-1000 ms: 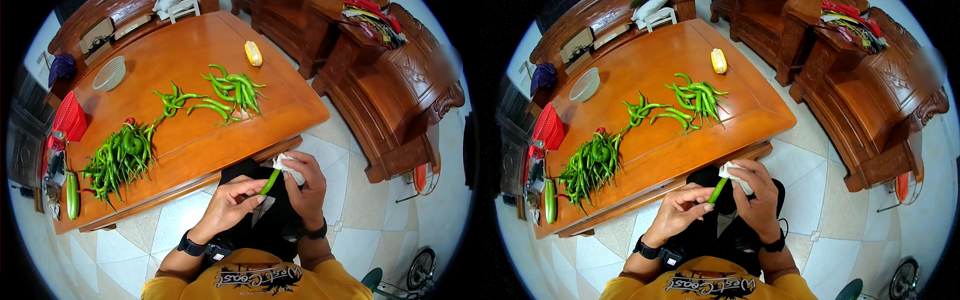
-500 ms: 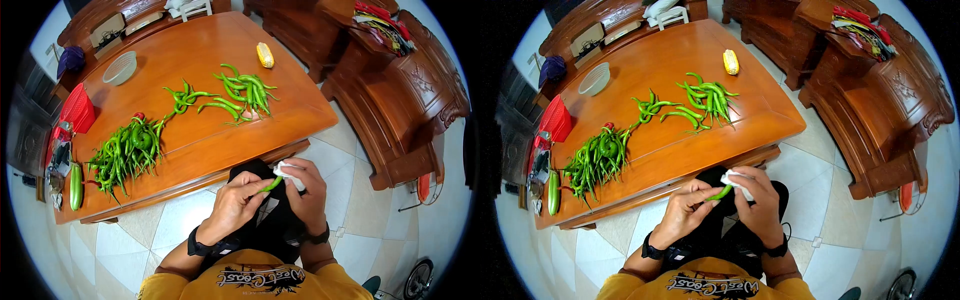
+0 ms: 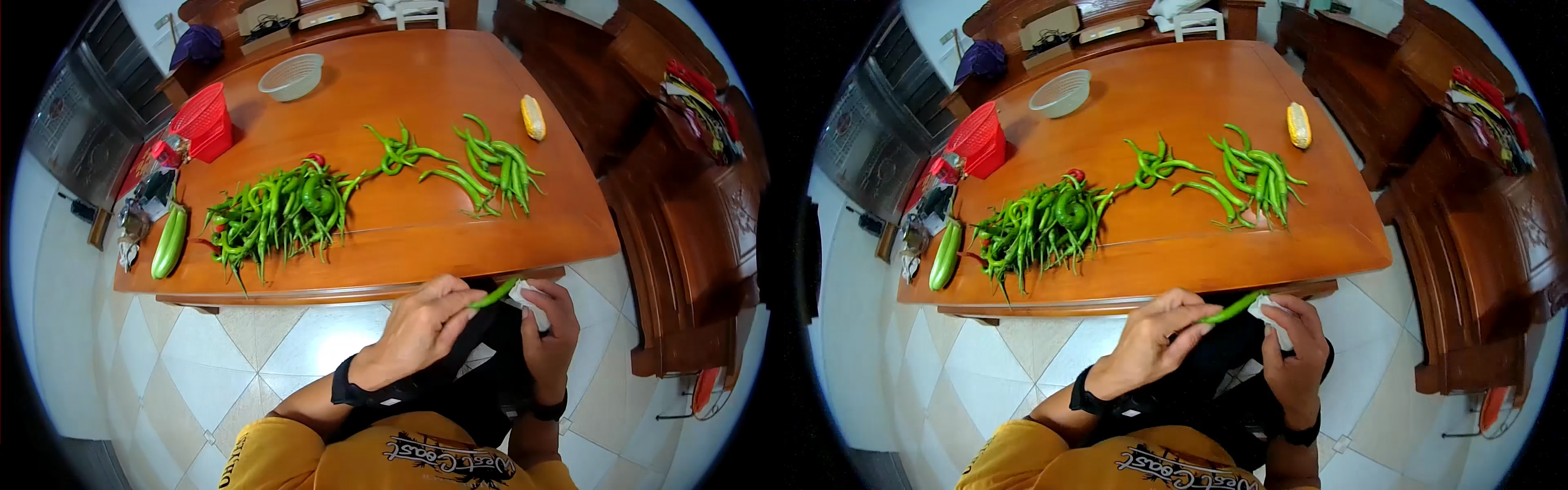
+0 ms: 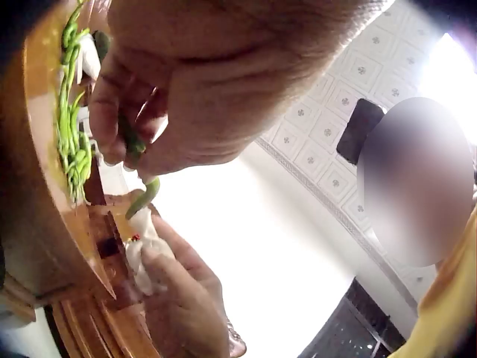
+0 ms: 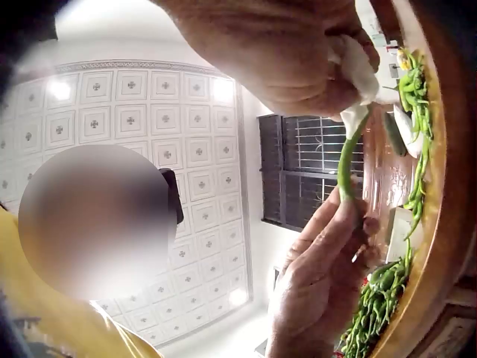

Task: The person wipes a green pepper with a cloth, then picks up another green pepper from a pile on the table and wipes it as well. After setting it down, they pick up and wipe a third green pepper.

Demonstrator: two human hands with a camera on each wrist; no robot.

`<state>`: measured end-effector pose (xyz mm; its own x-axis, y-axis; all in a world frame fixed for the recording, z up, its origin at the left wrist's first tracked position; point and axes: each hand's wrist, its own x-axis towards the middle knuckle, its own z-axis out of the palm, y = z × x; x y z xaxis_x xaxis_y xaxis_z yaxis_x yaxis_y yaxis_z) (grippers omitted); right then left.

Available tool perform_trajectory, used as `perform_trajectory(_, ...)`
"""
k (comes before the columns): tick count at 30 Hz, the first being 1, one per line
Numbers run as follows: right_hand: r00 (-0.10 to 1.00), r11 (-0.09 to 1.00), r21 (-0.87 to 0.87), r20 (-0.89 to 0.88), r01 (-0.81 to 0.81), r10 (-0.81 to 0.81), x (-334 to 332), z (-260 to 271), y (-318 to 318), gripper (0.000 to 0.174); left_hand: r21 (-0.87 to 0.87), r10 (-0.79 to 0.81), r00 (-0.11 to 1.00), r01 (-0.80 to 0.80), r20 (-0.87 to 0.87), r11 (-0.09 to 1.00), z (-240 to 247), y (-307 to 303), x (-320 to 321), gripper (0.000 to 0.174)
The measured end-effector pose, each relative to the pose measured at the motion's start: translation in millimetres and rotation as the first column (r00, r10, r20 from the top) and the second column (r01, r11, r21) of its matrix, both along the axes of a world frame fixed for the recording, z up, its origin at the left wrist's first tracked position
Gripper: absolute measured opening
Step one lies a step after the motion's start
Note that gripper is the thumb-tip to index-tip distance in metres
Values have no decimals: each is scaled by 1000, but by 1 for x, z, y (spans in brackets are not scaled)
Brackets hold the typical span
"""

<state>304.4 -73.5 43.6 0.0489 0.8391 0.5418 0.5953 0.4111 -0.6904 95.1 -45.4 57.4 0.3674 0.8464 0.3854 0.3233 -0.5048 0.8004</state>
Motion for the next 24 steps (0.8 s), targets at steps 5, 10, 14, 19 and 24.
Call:
perform_trajectory(5, 999, 999, -10, -15, -31, 31, -4, -4, 2, 28, 136, 336, 942, -330, -23, 934, 16, 21, -50, 29)
perform_trajectory(10, 999, 998, -42, -28, -43, 42, -6, -6, 5, 27, 607, 722, 686, -537, -90, 586, 30, 59, -111, 20)
perform_trajectory(14, 998, 998, -38, -15, -59, 59, -5, -7, 5, 27, 689, 858, 492, -571, -147, 445, 22, 82, -145, 14)
perform_trajectory(19, 997, 996, -32, -25, -80, 79, -4, -8, 4, 28, 702, 899, 386, -583, -204, 410, 4, 92, -161, 16)
perform_trajectory(24, 993, 994, -50, -70, -102, 98, -2, -10, 3, 27, 707, 886, 403, -555, -231, 437, 4, 79, -142, 16)
